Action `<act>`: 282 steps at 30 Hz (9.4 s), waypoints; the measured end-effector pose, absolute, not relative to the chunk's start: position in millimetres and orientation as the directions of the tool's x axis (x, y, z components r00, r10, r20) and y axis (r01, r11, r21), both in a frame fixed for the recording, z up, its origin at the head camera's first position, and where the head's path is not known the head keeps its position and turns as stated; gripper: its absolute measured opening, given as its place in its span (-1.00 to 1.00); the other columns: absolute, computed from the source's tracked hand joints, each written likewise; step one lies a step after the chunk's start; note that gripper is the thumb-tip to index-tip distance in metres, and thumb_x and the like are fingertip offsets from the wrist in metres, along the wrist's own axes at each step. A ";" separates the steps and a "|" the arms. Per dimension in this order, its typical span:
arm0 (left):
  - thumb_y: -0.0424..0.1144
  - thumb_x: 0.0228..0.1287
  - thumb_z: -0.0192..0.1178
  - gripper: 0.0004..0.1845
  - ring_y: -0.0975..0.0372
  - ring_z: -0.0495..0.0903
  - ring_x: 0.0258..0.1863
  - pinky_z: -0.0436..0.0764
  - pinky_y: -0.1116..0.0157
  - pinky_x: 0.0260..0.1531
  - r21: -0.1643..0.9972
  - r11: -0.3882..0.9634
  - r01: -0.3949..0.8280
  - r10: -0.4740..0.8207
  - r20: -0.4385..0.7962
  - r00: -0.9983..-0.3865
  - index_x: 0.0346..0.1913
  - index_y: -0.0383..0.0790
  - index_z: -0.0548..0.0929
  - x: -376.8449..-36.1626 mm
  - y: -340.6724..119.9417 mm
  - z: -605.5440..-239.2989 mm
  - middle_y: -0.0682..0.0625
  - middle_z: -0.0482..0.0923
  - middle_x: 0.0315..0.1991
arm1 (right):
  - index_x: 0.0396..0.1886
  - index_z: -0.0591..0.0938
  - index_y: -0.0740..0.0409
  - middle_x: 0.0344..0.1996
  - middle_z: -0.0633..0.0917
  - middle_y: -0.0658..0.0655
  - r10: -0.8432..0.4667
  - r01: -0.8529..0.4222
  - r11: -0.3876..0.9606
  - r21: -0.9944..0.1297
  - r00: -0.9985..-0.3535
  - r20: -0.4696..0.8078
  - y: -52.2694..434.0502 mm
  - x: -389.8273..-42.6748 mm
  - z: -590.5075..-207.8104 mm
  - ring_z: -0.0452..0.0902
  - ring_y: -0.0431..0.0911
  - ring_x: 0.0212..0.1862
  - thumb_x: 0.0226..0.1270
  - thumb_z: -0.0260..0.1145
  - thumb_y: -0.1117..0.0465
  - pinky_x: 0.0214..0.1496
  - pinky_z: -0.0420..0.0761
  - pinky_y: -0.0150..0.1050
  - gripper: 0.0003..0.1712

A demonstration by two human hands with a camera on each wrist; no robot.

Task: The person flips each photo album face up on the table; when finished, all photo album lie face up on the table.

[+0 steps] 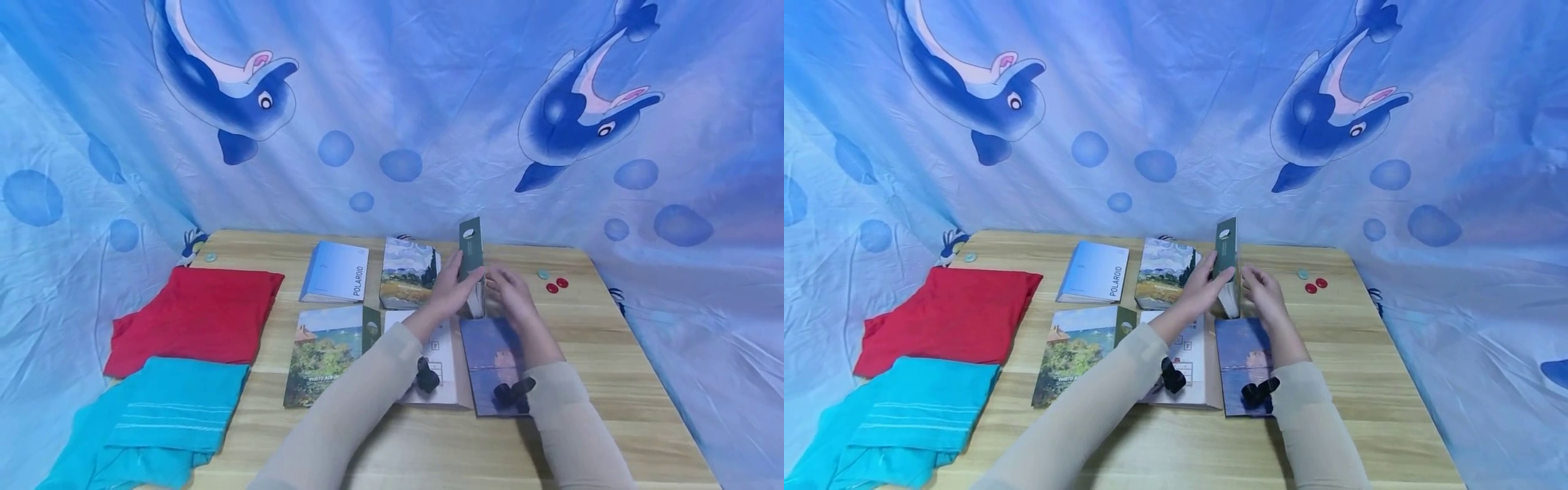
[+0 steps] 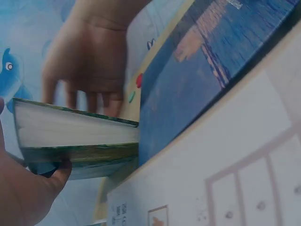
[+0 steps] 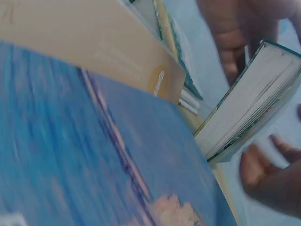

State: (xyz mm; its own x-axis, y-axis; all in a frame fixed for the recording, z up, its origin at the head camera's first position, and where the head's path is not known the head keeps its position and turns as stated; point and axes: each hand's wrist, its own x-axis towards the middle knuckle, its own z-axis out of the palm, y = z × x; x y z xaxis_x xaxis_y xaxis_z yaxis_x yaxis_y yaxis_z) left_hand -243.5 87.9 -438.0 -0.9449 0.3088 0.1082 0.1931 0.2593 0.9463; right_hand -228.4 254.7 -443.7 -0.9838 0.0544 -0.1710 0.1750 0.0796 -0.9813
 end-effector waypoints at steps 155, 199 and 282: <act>-0.40 0.36 -0.12 -0.19 -0.07 -0.08 0.56 0.13 -0.31 0.36 0.950 0.160 0.268 0.105 0.254 -0.962 0.65 0.01 -0.03 -77.2 -146.4 -462.0 -0.12 -0.16 0.64 | 0.46 0.39 0.20 0.26 0.55 0.23 -0.257 -0.182 0.186 -0.966 -0.958 0.131 27.6 -100.6 -457.8 0.59 0.14 0.18 0.50 0.25 0.17 0.16 0.65 -0.06 -0.40; -0.07 0.34 0.30 -0.14 -0.18 -0.07 0.57 0.03 -0.35 0.41 0.609 0.774 0.172 0.027 0.240 -0.970 0.54 -0.39 0.19 -102.3 -182.6 -479.3 -0.29 0.04 0.58 | 0.58 0.12 0.30 0.53 0.24 0.31 -0.297 -0.073 0.162 -0.984 -0.955 0.022 43.4 -106.1 -474.0 0.17 0.21 0.52 0.53 0.22 0.03 0.53 0.17 0.06 -0.17; 0.27 0.06 0.44 0.28 0.01 -0.23 0.61 0.02 -0.09 0.50 0.791 0.529 0.307 0.490 0.010 -0.872 0.64 -0.20 -0.10 -95.5 -46.5 -500.3 -0.05 -0.33 0.66 | 0.57 0.28 0.03 0.45 0.41 0.20 0.249 0.141 0.113 -0.984 -0.962 -0.109 168.0 -115.0 -469.5 0.31 0.12 0.46 0.57 0.11 0.25 0.41 0.42 -0.03 -0.37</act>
State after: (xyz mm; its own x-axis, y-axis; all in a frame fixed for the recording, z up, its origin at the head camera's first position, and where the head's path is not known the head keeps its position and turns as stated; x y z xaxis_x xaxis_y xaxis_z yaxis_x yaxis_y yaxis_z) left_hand -95.5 -46.5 -500.3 -0.8716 0.4902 0.0099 0.3067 0.5293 0.7911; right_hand -115.0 168.0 -469.5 -0.9623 0.2493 -0.1089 0.1406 0.1131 -0.9836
